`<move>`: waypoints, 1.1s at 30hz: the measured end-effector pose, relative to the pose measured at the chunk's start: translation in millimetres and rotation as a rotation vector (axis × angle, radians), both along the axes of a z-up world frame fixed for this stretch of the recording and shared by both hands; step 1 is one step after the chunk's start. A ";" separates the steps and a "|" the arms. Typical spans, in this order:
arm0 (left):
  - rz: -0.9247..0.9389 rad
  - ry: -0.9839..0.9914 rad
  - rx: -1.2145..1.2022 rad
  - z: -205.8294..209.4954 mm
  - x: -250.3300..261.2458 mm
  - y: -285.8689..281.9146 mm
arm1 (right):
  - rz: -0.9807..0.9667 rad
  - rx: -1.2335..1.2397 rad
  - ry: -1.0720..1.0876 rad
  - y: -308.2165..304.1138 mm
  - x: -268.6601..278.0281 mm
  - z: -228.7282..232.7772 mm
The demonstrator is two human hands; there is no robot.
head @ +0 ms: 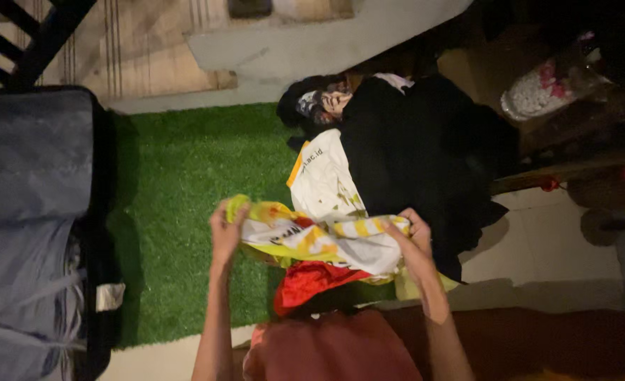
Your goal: The person folds a pair of light blue jeans and places them into an open suitcase. They then secure the contents with the suitcase's internal straps. Finally, they fold a yellow and red sports jersey on the floor.
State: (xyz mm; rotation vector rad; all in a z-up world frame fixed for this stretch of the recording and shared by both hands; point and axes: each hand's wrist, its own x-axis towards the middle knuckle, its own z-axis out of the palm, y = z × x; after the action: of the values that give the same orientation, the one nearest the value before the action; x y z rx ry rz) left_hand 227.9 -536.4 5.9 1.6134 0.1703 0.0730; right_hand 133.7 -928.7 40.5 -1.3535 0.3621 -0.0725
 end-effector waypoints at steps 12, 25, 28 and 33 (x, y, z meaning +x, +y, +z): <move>-0.050 -0.134 -0.184 118.7 -68.3 19.4 | 0.452 -0.888 -0.241 -0.7 15.6 -20.0; -0.616 -0.227 -0.006 208.9 -80.0 41.2 | 1.305 -0.495 -0.387 164.3 73.0 100.1; -0.477 -0.287 0.132 235.6 -69.3 81.3 | 1.245 -0.670 -0.516 162.6 100.8 83.0; -0.350 -0.299 0.243 258.5 -52.1 141.2 | 0.902 -0.833 -0.662 152.9 128.3 111.7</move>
State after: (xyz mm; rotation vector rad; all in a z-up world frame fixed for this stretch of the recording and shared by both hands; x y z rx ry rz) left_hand 175.8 -395.1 264.3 1.8299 -0.3644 0.0649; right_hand 262.0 -775.8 152.2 -2.0872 -0.9471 0.0956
